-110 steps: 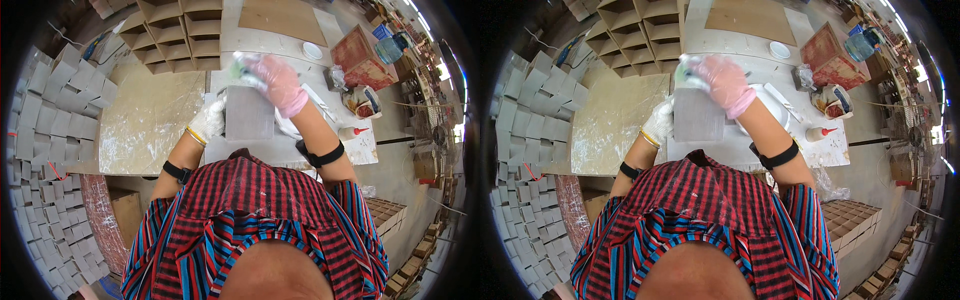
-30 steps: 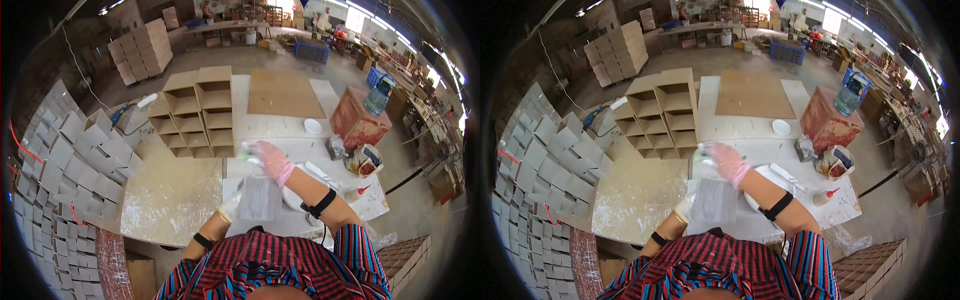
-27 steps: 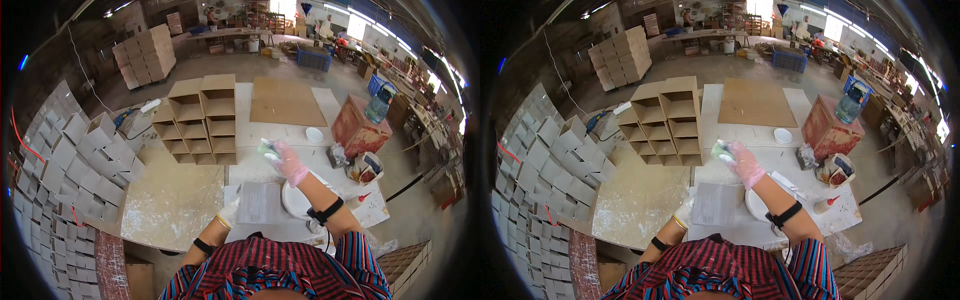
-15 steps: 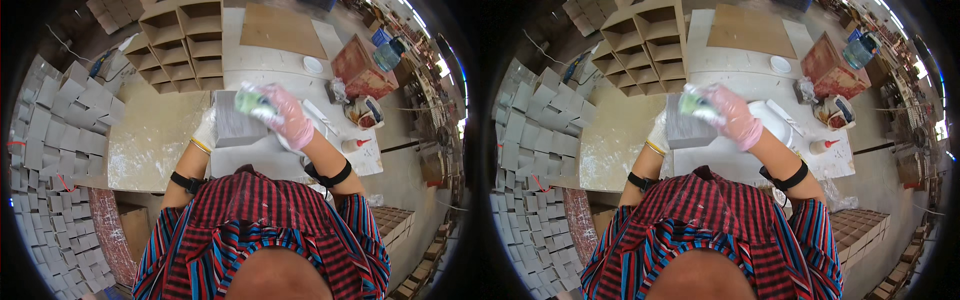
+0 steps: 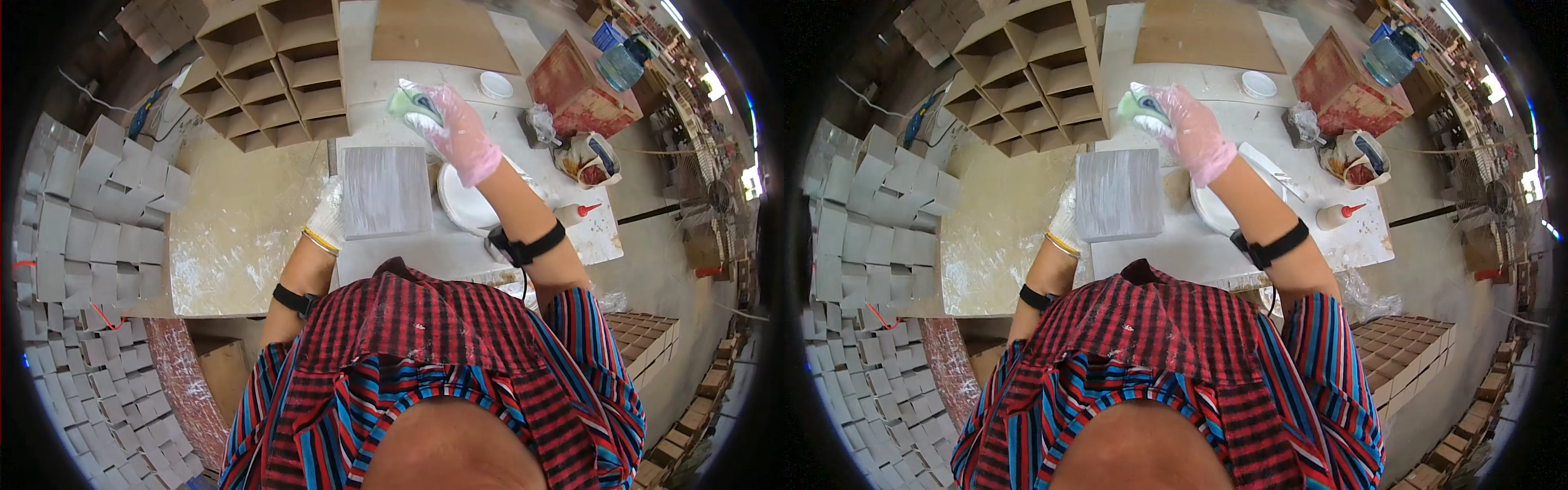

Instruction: The person applies a white substance to the interior and exterior of a wooden box, wipes the surfaces with a cloth, and then stacks it onto a pile of similar boxes.

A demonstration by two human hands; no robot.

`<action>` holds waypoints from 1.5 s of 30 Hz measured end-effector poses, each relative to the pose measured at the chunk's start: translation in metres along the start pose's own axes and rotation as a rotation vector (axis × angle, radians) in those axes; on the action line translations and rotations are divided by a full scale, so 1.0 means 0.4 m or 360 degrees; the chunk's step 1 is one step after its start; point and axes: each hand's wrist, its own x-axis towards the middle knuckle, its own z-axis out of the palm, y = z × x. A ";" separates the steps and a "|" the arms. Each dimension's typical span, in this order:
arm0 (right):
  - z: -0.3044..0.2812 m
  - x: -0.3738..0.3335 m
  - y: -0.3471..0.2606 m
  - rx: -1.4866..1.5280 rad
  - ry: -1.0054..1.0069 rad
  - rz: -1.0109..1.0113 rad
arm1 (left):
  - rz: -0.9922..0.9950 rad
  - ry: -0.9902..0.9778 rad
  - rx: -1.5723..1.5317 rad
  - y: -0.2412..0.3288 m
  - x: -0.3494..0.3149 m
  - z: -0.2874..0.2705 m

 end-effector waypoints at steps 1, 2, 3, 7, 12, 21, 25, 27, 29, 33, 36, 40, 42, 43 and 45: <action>-0.002 -0.017 -0.023 0.0108 -0.0060 -0.0057 | 0.0008 -0.0033 -0.0009 0.003 -0.001 0.006; -0.003 -0.037 -0.052 0.0220 -0.0096 -0.0129 | -0.0002 0.0025 0.0041 0.008 -0.001 0.013; -0.001 -0.053 -0.080 0.0331 -0.0127 -0.0198 | 0.0004 -0.0016 0.0043 0.013 -0.001 0.022; 0.019 -0.070 -0.145 0.0290 -0.0488 -0.0573 | -0.0003 0.0003 0.0321 0.018 -0.011 0.044; 0.012 0.011 -0.030 0.0398 -0.0344 -0.0011 | -0.0039 -0.0296 0.0093 -0.006 -0.005 -0.028; 0.033 -0.067 0.052 0.1795 0.0162 0.1482 | 0.0908 -0.0295 0.2044 -0.030 0.064 -0.136; 0.045 -0.087 0.038 0.1972 0.0135 0.1456 | 0.0524 -0.0303 0.0941 -0.038 0.007 -0.034; 0.042 -0.094 0.024 0.2011 0.0131 0.1442 | 0.0192 -0.0113 0.0081 -0.030 -0.008 0.019; 0.032 -0.105 0.006 0.2002 0.0059 0.1422 | -0.0030 -0.0063 -0.0369 -0.012 -0.023 0.053; 0.003 -0.125 -0.033 0.1815 -0.0029 0.1404 | -0.0005 -0.0059 -0.0310 -0.007 -0.039 0.068; -0.016 -0.127 -0.042 0.1788 0.0032 0.1451 | 0.0136 0.0037 -0.0135 -0.030 -0.040 0.034; -0.014 -0.138 -0.033 0.1690 0.0142 0.1387 | 0.0729 0.0001 0.1045 -0.029 -0.061 -0.038; 0.003 -0.154 -0.029 0.1822 0.0106 0.1471 | 0.1009 0.0000 0.1488 -0.010 -0.080 -0.049; 0.015 -0.165 -0.031 0.1877 0.0155 0.1547 | 0.1043 0.0082 0.1652 -0.002 -0.105 -0.044; 0.042 -0.184 -0.036 0.1891 0.0132 0.1572 | 0.1118 0.0194 0.1826 0.015 -0.161 -0.010</action>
